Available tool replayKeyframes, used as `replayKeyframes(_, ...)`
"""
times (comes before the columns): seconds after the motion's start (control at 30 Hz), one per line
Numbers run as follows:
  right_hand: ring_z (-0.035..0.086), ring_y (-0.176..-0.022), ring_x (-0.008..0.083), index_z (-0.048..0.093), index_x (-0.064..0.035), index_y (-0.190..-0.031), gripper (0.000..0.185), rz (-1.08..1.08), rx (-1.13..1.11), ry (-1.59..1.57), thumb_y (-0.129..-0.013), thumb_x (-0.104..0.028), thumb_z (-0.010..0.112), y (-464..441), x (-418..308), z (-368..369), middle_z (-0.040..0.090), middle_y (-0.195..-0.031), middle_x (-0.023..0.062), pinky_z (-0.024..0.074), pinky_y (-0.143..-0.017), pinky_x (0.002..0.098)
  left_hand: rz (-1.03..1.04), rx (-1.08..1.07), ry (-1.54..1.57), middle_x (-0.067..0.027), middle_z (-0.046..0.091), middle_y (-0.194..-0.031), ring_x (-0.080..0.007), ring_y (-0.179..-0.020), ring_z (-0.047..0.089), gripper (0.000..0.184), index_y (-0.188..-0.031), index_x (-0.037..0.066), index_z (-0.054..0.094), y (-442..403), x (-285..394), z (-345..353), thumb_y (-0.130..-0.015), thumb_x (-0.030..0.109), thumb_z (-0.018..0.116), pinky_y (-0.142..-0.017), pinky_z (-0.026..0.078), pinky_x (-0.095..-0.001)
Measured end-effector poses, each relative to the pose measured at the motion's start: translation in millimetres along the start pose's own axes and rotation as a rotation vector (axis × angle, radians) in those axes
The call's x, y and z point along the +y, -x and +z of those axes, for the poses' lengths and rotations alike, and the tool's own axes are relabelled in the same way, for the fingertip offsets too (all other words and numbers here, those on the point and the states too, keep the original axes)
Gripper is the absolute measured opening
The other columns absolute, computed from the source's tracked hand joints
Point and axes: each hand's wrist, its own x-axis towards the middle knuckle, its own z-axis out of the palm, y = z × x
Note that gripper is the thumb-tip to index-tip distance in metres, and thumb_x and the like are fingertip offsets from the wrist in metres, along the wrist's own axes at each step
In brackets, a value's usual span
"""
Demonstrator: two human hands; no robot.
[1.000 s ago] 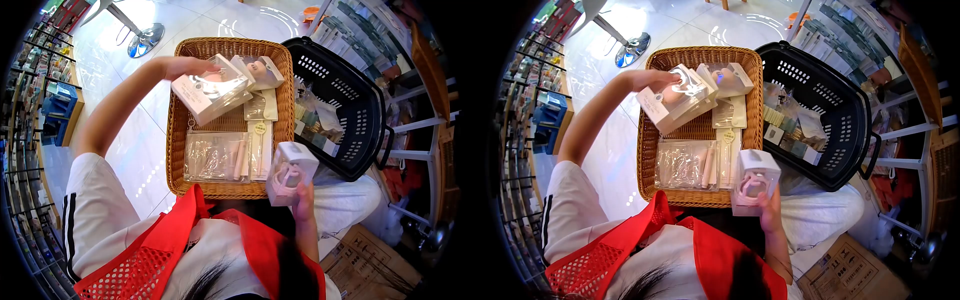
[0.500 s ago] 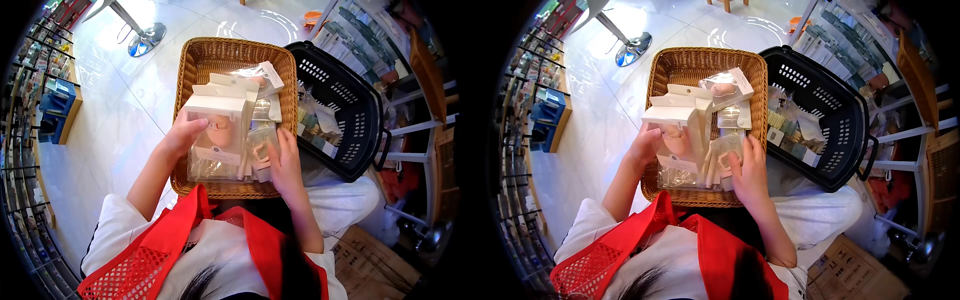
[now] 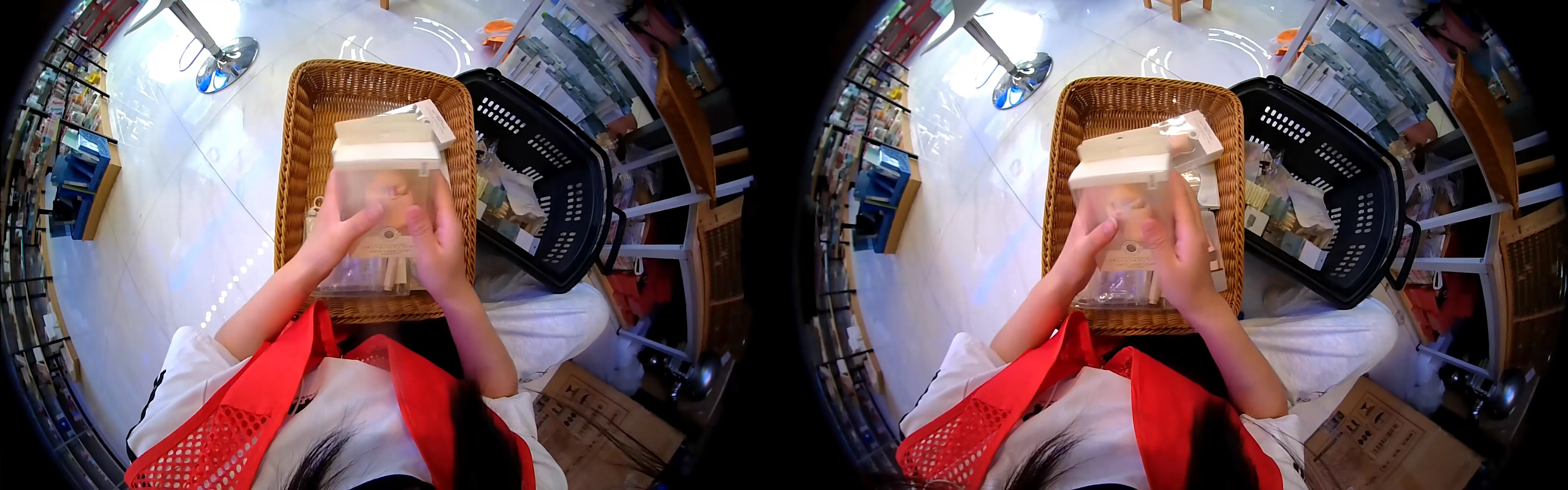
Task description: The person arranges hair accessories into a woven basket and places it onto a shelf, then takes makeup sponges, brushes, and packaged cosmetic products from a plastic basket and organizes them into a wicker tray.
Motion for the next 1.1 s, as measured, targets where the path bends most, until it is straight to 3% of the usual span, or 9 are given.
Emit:
replayKeyframes(0.17,0.028,-0.132,0.035,0.03,0.0031,-0.136,0.051,-0.188,-0.266,0.502,-0.094,-0.023,0.044,-34.8,-4.3,-28.3,0.031,-0.14,0.0224,0.0215,-0.108,0.0395,-0.083,0.053,0.276,-0.012,0.05,-0.12,-0.0216,-0.109,0.052,0.056,-0.129,0.003,0.037,3.2,-6.4,-18.2,-0.086,0.032,0.057,-0.094,0.042,-0.0354)
replayKeyframes(0.3,0.024,-0.134,0.0342,0.028,-0.0015,-0.138,0.065,-0.234,-0.41,1.034,-0.081,-0.019,0.055,-105.7,21.5,-56.4,0.03,-0.142,0.0185,0.0173,-0.11,0.0452,-0.247,-0.098,1.002,-0.0097,0.055,-0.118,-0.0267,-0.108,0.054,0.045,-0.123,0.01,0.048,1.3,-19.3,-42.5,-0.089,0.04,0.044,-0.093,0.043,-0.0418)
replayKeyframes(0.5,0.027,-0.132,0.0331,0.029,-0.0027,-0.138,0.073,-0.123,-0.757,1.363,-0.075,-0.024,0.06,-152.9,54.6,-45.9,0.037,-0.136,0.0173,0.0146,-0.11,0.0506,-0.268,-0.025,0.958,-0.0122,0.054,-0.118,-0.0268,-0.105,0.056,0.052,-0.126,0.003,0.043,-3.7,-9.2,-42.7,-0.087,0.038,0.044,-0.093,0.043,-0.0404)
replayKeyframes(0.63,0.044,-0.115,0.0331,0.043,-0.0005,-0.123,0.069,-0.032,-0.638,1.358,-0.069,-0.035,0.067,-161.4,26.4,-44.3,0.046,-0.12,0.0157,0.0382,-0.096,0.0436,-0.199,-0.091,0.917,-0.0121,0.055,-0.116,-0.0254,-0.104,0.056,0.049,-0.127,0.003,0.042,-9.1,-22.6,-59.3,-0.085,0.029,0.048,-0.092,0.044,-0.0396)
replayKeyframes(0.67,0.049,-0.105,0.0346,0.043,0.0011,-0.117,0.07,-0.083,-0.324,1.209,-0.067,-0.04,0.069,-150.8,9.1,-46.1,0.047,-0.113,0.0188,0.0442,-0.087,0.0428,-0.187,-0.08,0.889,-0.012,0.055,-0.116,-0.0249,-0.104,0.056,0.049,-0.127,0.003,0.042,-11.0,-21.5,-57.2,-0.085,0.027,0.049,-0.091,0.044,-0.0395)
replayKeyframes(0.77,0.05,-0.106,0.0386,0.026,0.0081,-0.132,0.094,0.006,0.165,0.865,-0.072,-0.053,0.065,-131.7,-9.6,-48.3,0.042,-0.118,0.0285,0.0434,-0.089,0.0421,-0.181,0.06,0.656,-0.0116,0.052,-0.119,-0.0232,-0.106,0.054,0.055,-0.132,0.001,0.034,-15.4,-16.0,-43.0,-0.084,0.02,0.054,-0.092,0.043,-0.037)
replayKeyframes(0.87,0.05,-0.108,0.0391,0.02,0.0106,-0.134,0.1,0.006,0.129,0.764,-0.073,-0.055,0.064,-88.7,-32.0,-19.0,0.041,-0.12,0.029,0.044,-0.088,0.0404,-0.143,0.189,0.28,-0.0132,0.045,-0.127,-0.0233,-0.114,0.049,0.064,-0.137,0.0,0.021,-22.8,-20.6,-35.6,-0.087,0.021,0.056,-0.097,0.04,-0.0352)
replayKeyframes(1.0,0.053,-0.1,0.0351,0.025,0.0125,-0.132,0.098,0.079,0.01,1.126,-0.074,-0.057,0.061,-53.7,-32.4,34.5,0.046,-0.112,0.0242,0.0467,-0.081,0.0406,-0.122,0.362,-0.009,-0.0161,0.041,-0.131,-0.0238,-0.122,0.042,0.069,-0.14,0.001,0.015,-25.0,-40.4,-35.3,-0.09,0.028,0.054,-0.101,0.035,-0.0337)
replayKeyframes(1.1,0.051,-0.102,0.0361,0.026,0.0114,-0.133,0.089,0.148,-0.01,1.154,-0.079,-0.052,0.058,-44.6,-13.1,54.7,0.046,-0.113,0.0244,0.0445,-0.084,0.043,-0.095,0.188,0.226,-0.017,0.039,-0.133,-0.0235,-0.121,0.042,0.07,-0.141,0.001,0.013,-24.2,-31.3,-35.0,-0.091,0.031,0.052,-0.102,0.035,-0.0332)
